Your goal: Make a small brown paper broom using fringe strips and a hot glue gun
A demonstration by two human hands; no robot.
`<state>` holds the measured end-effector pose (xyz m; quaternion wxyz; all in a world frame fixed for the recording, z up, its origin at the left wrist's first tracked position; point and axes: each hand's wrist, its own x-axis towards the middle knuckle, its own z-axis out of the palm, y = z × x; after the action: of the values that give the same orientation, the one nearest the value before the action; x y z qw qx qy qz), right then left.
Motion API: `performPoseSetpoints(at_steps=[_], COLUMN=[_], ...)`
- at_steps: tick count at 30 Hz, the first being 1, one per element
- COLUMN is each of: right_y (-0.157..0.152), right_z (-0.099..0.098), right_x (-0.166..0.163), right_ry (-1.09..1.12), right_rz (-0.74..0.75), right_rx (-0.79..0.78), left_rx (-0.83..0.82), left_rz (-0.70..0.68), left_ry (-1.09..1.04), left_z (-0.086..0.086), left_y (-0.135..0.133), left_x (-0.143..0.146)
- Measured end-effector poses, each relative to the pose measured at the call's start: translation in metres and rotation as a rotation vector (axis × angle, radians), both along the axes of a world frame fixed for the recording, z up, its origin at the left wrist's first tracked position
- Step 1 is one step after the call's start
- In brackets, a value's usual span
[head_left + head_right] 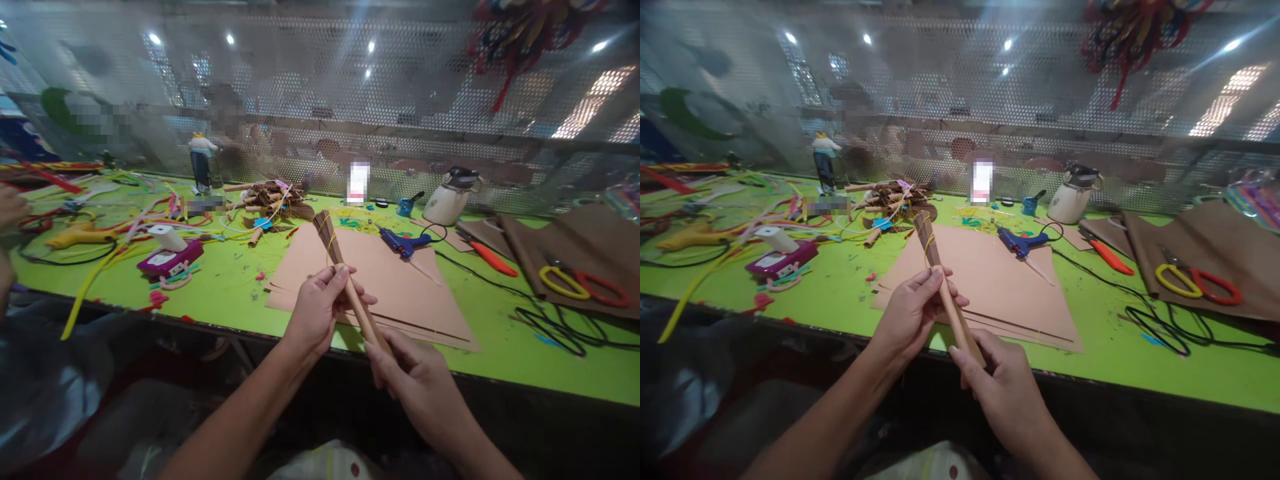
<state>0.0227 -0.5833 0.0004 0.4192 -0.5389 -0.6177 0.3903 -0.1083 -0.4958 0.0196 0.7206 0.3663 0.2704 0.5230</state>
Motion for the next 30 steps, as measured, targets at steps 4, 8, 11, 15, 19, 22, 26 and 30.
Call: performPoseSetpoints(at_steps=[4, 8, 11, 15, 19, 22, 26, 30], right_y=[-0.002, -0.001, 0.000, -0.002, -0.006, -0.009, -0.012, -0.015], right_z=[-0.006, -0.015, -0.018, -0.007, 0.006, 0.006, -0.006, -0.019], right_x=[-0.002, -0.004, -0.006, -0.009, -0.012, -0.014, -0.015, -0.019], right_ry=[-0.148, -0.243, -0.273, -0.050, 0.266, 0.361, 0.444, 0.515], right_rz=[-0.061, -0.090, -0.078, 0.027, 0.104, 0.061, 0.033, 0.001], right_rx=[0.216, 0.349, 0.354, 0.088, -0.220, -0.266, -0.258, -0.241], left_rx=[-0.002, 0.010, -0.020, -0.024, 0.006, 0.005, 0.010, 0.042], left_rz=[-0.011, -0.017, -0.013, -0.052, -0.096, -0.127, -0.168, -0.225], left_ry=[0.014, 0.048, 0.078, 0.059, 0.001, 0.007, 0.024, 0.036], left_z=[0.005, 0.008, 0.008, 0.007, 0.009, 0.012, 0.014, 0.008], left_y=[0.001, 0.001, 0.002, 0.003, 0.003, 0.001, -0.001, 0.001], left_x=[0.003, 0.001, -0.001, -0.003, -0.003, -0.002, -0.001, -0.001])
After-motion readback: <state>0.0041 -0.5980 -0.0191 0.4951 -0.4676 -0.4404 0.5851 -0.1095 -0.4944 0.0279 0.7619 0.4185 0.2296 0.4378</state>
